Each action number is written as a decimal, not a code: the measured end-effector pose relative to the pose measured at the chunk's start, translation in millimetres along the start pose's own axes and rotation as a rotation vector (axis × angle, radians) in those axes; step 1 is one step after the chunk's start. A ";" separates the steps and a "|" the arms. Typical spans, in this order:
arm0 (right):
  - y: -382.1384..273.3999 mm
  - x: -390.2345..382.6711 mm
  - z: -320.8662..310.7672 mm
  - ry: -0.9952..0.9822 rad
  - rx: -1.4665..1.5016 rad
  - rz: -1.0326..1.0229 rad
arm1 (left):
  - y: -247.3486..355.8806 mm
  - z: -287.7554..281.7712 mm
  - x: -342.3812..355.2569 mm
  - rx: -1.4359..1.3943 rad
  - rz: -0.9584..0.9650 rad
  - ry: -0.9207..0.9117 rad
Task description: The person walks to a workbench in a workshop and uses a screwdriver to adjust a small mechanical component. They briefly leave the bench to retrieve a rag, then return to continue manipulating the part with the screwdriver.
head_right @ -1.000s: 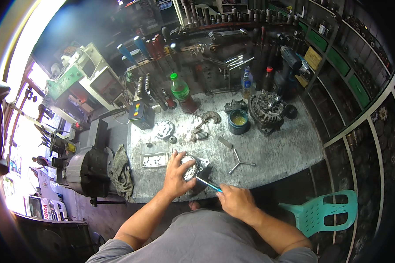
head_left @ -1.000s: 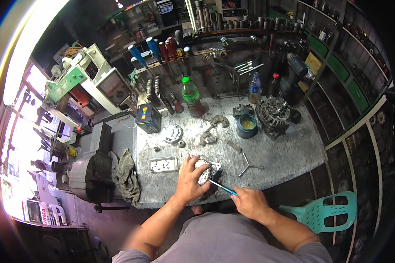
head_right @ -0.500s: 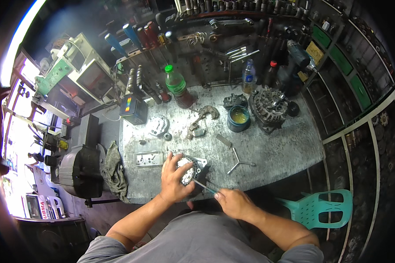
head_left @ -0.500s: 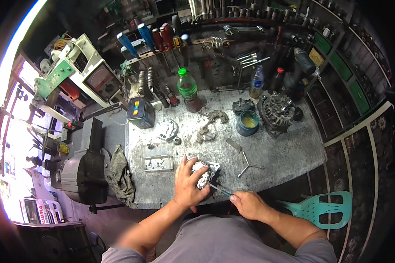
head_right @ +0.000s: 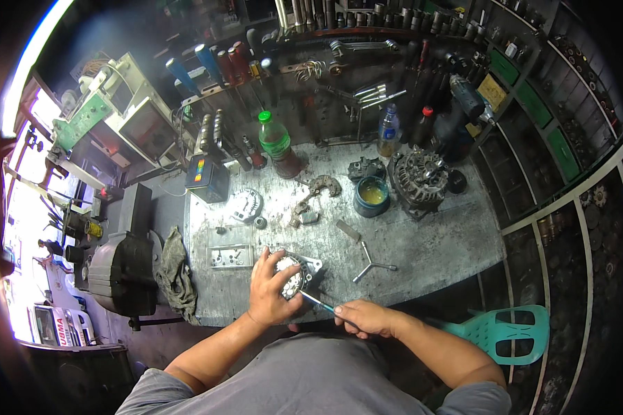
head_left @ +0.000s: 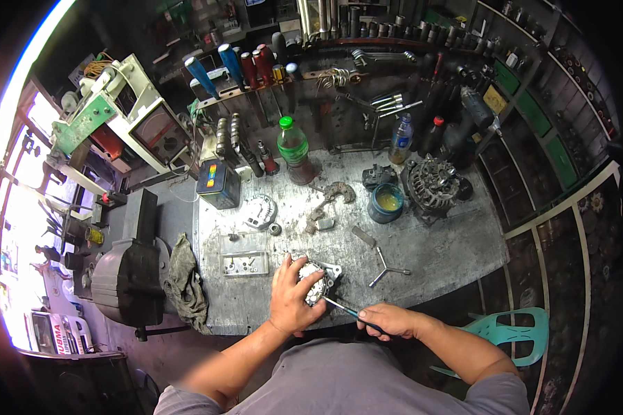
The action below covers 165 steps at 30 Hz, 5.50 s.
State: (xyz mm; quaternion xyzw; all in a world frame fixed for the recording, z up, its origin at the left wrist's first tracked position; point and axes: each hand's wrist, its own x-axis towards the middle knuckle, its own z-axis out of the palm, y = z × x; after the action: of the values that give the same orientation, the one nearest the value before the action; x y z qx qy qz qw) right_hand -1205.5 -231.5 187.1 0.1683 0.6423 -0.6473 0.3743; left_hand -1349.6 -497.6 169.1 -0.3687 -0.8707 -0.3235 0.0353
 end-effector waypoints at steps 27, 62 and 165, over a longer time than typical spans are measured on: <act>-15.8 -7.2 36.4 0.357 -0.693 -0.090 | 3.1 0.9 -4.3 0.035 -0.036 0.031; 55.4 -59.5 74.3 0.700 -0.521 -0.028 | -227.0 -80.5 -21.6 0.418 -0.726 -0.260; 37.2 -34.1 39.1 0.721 -0.252 -0.757 | 23.3 -9.1 0.4 0.058 -0.261 -0.050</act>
State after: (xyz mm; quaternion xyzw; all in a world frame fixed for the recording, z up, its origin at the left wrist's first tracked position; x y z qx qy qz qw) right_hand -1146.6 -255.8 189.3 0.0906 0.8185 -0.5561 -0.1124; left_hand -1336.0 -490.6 189.0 -0.2593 -0.9209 -0.2906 -0.0182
